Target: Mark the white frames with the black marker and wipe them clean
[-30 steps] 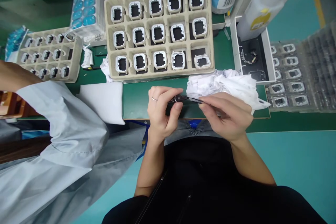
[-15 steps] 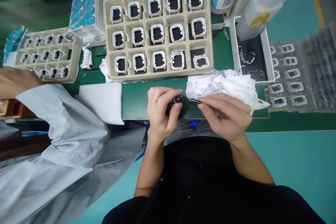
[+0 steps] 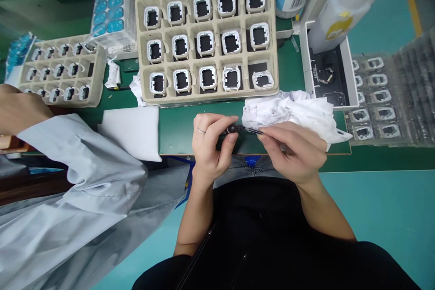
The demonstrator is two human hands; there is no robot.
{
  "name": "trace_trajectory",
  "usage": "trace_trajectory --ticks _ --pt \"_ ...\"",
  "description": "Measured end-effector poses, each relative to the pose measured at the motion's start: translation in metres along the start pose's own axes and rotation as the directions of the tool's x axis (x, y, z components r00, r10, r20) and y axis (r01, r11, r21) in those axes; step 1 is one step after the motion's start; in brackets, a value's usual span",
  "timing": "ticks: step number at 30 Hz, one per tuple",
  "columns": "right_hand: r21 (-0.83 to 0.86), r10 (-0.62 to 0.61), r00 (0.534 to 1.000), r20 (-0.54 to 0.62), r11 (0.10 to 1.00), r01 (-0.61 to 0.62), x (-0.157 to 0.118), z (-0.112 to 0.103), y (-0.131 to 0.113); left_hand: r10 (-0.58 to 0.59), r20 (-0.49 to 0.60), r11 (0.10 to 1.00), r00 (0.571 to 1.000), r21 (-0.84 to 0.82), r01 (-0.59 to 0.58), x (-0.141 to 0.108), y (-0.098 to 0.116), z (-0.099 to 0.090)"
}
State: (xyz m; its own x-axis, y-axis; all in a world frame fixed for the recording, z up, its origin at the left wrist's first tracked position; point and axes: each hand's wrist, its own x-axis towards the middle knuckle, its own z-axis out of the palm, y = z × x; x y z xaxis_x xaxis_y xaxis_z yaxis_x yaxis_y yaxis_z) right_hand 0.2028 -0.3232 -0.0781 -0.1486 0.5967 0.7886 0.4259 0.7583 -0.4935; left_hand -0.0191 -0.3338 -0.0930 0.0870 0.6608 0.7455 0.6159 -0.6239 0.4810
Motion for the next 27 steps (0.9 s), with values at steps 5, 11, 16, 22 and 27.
trace_trajectory --ticks 5,11,16,22,27 --pt "-0.012 -0.003 1.0 -0.002 1.0 0.003 -0.0002 -0.0001 -0.0007 -0.005 -0.004 1.0 1.0 -0.013 0.005 -0.0002 -0.0003 -0.0003" --pt "-0.003 -0.001 1.0 -0.007 1.0 0.001 -0.0002 0.0 0.0 -0.018 -0.003 0.999 1.0 -0.033 0.017 -0.0004 -0.0003 -0.0002" --pt "-0.002 0.019 1.0 -0.011 1.0 -0.019 -0.0016 0.0001 0.0011 -0.037 -0.011 0.998 0.999 -0.049 0.036 -0.0009 -0.0013 0.0002" --pt "0.018 0.051 0.999 -0.009 0.999 -0.051 -0.0009 -0.0003 -0.001 -0.036 -0.014 0.998 0.999 -0.05 0.035 -0.0019 -0.0024 0.0011" --pt "0.025 0.063 0.998 -0.004 0.998 -0.063 0.0007 -0.0002 -0.0023 -0.029 -0.019 0.999 0.999 -0.026 0.029 -0.0011 -0.0021 0.0009"
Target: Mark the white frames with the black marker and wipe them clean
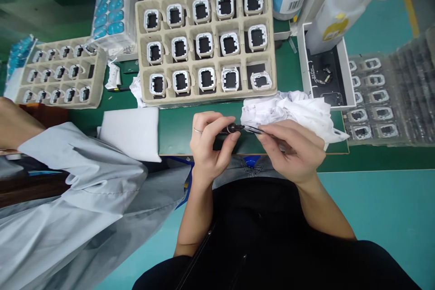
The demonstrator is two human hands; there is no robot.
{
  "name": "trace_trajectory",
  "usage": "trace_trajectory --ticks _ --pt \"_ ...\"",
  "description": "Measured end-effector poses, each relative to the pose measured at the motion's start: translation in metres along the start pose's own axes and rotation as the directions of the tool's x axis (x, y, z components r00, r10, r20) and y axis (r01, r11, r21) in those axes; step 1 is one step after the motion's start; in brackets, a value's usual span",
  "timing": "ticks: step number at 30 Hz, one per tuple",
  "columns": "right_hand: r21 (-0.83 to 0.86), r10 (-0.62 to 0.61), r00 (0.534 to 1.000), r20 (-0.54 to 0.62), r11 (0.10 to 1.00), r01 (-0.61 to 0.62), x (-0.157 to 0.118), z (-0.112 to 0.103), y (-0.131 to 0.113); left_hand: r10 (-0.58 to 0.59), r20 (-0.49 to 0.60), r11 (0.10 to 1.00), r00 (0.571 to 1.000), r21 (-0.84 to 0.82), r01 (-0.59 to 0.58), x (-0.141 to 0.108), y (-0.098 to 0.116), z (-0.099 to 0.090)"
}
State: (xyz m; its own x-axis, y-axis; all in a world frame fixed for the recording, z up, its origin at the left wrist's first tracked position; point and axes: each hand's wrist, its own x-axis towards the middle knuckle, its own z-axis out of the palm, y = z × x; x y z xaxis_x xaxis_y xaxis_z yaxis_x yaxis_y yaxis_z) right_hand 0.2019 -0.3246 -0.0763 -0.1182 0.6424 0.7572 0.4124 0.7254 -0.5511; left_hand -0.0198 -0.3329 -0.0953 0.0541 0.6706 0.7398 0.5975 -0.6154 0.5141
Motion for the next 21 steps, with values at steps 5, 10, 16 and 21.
trace_trajectory --ticks 5,10,16,21 --pt "-0.002 -0.007 1.0 0.005 1.0 0.007 0.0 -0.0001 -0.0001 -0.004 0.006 1.0 1.0 0.031 0.004 0.0006 0.0009 0.0001" --pt "-0.027 -0.003 1.0 0.006 1.0 0.003 -0.0008 0.0003 0.0001 -0.008 -0.002 1.0 1.0 0.012 0.008 0.0007 0.0008 0.0006" --pt "0.001 -0.002 1.0 0.015 1.0 0.002 0.0 0.0001 0.0003 -0.008 -0.005 1.0 1.0 0.007 0.009 0.0007 0.001 0.0006" --pt "0.022 -0.012 1.0 0.02 1.0 0.012 0.0007 -0.0008 0.0006 0.0 -0.016 1.0 1.0 -0.011 0.0 0.0011 0.0009 0.0009"
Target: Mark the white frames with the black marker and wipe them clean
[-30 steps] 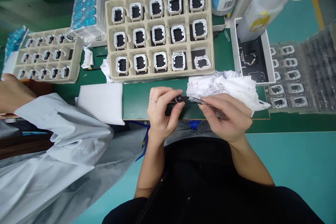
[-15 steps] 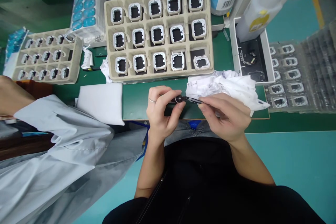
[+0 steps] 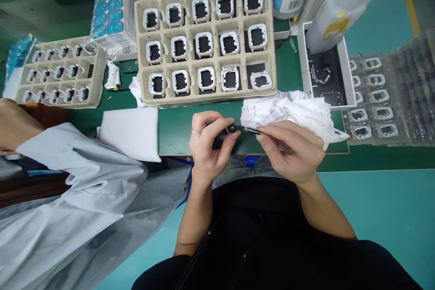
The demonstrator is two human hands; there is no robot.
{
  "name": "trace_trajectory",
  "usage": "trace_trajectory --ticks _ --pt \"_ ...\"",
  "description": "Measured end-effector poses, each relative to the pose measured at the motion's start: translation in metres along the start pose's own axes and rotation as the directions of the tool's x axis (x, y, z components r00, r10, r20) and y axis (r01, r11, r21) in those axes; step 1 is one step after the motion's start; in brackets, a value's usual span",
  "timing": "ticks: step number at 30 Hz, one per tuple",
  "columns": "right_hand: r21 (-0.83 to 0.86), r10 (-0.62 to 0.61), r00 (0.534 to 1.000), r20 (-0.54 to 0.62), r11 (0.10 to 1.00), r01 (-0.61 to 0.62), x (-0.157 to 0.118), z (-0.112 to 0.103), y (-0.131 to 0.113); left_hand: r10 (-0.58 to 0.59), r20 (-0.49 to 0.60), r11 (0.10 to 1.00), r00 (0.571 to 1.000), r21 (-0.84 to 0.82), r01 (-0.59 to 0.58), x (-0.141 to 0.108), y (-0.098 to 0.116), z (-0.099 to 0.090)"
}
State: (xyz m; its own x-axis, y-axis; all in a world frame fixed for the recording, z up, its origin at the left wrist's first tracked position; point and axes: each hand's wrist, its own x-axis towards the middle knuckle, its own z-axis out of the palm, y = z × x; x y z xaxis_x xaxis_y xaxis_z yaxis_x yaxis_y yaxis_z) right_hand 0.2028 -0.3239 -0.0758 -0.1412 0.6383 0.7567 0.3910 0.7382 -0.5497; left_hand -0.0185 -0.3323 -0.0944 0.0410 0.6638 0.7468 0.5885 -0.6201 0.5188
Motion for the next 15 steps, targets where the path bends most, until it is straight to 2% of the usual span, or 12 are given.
trace_trajectory --ticks 10,15 --pt "-0.034 -0.003 1.0 -0.012 0.999 0.003 -0.0003 0.0013 0.0003 0.02 -0.018 1.0 1.0 0.01 -0.019 0.0004 -0.0003 0.0013" --pt "-0.046 -0.033 0.999 -0.014 0.998 0.033 -0.0015 0.0016 0.0008 0.028 -0.017 0.995 0.999 0.097 -0.026 -0.0003 -0.0012 0.0024"
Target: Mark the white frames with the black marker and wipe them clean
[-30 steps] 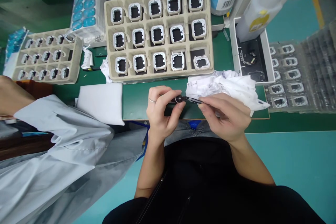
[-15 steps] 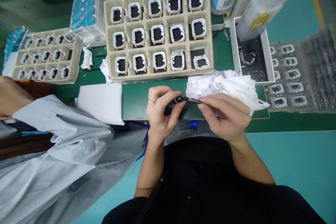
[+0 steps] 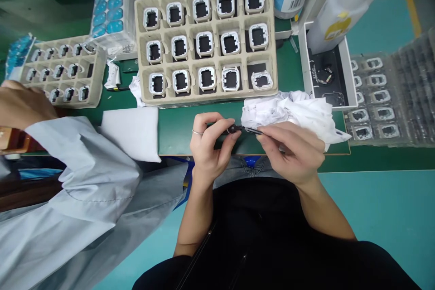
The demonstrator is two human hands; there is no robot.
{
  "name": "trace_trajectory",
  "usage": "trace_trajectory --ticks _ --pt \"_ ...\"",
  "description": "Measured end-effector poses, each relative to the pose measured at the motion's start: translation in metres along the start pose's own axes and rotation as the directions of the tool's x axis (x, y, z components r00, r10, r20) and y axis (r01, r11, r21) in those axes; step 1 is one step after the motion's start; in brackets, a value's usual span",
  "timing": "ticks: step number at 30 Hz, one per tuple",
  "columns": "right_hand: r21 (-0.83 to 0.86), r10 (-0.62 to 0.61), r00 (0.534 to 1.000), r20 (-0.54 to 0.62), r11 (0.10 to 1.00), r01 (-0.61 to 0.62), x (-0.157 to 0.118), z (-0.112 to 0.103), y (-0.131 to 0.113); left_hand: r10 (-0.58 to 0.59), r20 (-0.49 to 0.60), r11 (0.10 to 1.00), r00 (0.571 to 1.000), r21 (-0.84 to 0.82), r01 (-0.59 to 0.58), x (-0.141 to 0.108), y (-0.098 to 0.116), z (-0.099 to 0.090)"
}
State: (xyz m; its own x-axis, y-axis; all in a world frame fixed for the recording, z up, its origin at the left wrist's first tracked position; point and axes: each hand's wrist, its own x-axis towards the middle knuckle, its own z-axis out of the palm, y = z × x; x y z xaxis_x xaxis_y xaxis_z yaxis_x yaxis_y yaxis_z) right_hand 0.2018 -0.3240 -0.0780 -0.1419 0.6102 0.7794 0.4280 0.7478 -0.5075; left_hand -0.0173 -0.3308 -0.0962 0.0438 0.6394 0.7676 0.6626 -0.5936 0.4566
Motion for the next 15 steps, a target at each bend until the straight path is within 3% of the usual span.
trace_trajectory --ticks 15 --pt "-0.051 -0.013 0.999 -0.032 0.999 0.011 -0.0029 0.0012 0.002 -0.037 0.011 0.999 0.999 0.018 0.037 -0.0001 0.0012 0.0002"
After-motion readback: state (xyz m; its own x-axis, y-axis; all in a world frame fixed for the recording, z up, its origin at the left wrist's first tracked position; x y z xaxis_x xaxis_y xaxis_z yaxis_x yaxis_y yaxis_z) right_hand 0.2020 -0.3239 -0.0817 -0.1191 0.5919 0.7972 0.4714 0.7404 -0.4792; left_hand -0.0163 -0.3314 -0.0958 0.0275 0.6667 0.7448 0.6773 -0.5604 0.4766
